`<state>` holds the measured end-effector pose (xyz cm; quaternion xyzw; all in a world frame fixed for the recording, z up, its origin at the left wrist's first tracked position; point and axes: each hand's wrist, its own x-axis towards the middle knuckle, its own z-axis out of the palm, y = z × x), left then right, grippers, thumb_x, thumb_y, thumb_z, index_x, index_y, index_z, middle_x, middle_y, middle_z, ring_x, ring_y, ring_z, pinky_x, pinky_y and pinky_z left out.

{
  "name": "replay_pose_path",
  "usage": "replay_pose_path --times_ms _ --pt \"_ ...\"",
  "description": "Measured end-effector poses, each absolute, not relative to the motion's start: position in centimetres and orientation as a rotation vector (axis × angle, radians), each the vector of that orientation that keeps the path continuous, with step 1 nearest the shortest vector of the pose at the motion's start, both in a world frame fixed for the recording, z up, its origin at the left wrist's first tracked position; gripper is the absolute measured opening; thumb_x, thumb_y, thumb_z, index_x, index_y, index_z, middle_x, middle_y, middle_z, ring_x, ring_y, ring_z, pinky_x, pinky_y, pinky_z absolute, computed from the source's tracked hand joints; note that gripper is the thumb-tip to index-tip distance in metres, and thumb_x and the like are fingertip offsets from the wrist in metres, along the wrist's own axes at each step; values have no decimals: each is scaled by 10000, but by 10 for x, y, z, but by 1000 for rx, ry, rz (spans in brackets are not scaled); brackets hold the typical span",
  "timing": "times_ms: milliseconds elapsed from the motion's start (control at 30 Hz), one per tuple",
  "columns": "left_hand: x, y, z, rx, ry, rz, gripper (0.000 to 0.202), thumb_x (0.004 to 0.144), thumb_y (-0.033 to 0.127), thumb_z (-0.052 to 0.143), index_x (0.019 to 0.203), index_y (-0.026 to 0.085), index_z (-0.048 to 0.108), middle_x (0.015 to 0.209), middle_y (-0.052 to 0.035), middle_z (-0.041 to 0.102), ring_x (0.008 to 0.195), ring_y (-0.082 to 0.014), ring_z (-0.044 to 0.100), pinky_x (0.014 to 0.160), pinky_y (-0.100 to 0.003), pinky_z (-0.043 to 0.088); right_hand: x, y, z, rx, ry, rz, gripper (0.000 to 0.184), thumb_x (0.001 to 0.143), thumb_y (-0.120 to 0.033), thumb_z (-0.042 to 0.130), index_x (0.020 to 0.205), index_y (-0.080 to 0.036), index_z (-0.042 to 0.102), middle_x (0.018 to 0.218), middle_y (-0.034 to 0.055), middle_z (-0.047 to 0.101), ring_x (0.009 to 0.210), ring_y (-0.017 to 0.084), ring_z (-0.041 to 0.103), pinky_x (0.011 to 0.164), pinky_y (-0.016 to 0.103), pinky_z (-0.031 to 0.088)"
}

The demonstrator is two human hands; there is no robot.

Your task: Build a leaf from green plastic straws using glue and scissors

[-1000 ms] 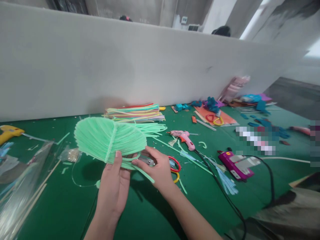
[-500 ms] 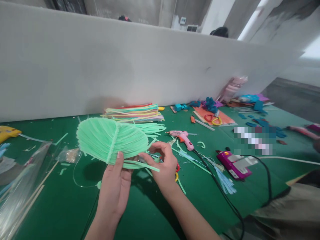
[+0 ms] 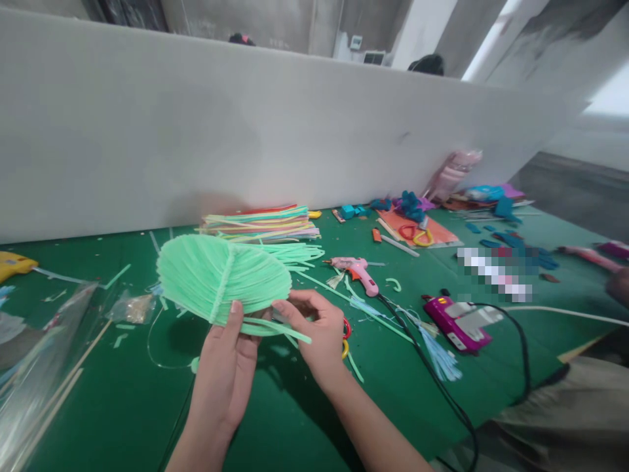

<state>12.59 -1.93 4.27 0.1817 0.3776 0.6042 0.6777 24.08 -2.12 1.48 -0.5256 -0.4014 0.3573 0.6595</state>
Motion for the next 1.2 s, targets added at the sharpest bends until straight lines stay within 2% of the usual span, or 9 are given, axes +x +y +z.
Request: replay_pose_path --times_ms 267,533,600,733,800,900,967,1033,1200 --pt "129 -19 45 444 837 1338 329 906 248 638 1221 157 668 1181 -115 733 1126 -252 674 976 -376 555 246 -21 27 -1140 -829 967 194 713 -364 803 740 -183 738 663 11 743 588 145 659 578 245 525" --pt "130 -20 43 465 836 1326 295 901 335 640 1171 230 700 1225 -78 721 1183 -254 642 975 -352 553 247 -20 25 -1136 -891 984 241 749 -421 786 756 -185 741 668 14 735 593 155 663 597 261 536" --pt "129 -18 43 455 845 1346 277 897 330 644 1137 211 716 1193 -96 733 1159 -263 657 948 -355 569 249 -19 23 -1098 -932 1028 294 808 -483 721 807 -190 758 734 32 753 665 187 698 654 299 566" --pt "125 -15 43 413 870 1429 218 887 287 660 1085 234 733 1170 -72 744 1116 -236 681 910 -310 582 257 -22 26 -1037 -1014 897 422 950 -550 488 1050 -212 720 1035 87 736 914 225 703 765 352 580" --pt "122 -14 42 397 877 1460 194 895 281 653 1067 247 736 1138 -51 757 1076 -199 697 905 -269 576 260 -25 28 -1071 -1182 712 332 895 -504 608 1042 -221 699 1096 90 696 996 235 666 818 363 557" --pt "119 -12 41 376 883 1487 179 923 253 618 1053 221 736 1085 -46 772 1001 -151 718 925 -246 560 262 -26 30 -1135 -1459 439 172 778 -333 779 899 -232 710 1016 59 679 999 229 629 888 378 505" --pt "118 -11 40 373 880 1489 183 930 244 610 1057 198 733 1071 -54 775 991 -145 720 942 -258 553 260 -25 29 -1153 -1520 355 48 811 -258 750 823 -235 710 957 46 682 956 212 624 882 374 493" --pt "119 -11 40 380 874 1477 202 918 269 632 1073 185 730 1073 -66 774 1006 -158 718 942 -268 555 259 -23 27 -1153 -1499 358 75 844 -240 716 772 -233 700 914 38 690 906 201 628 842 360 499" --pt "123 -13 41 410 874 1447 227 876 265 690 1068 152 732 1079 -90 771 1005 -180 721 941 -276 555 262 -21 24 -1191 -1400 397 86 807 -275 764 867 -246 709 906 23 703 912 208 643 841 358 502"
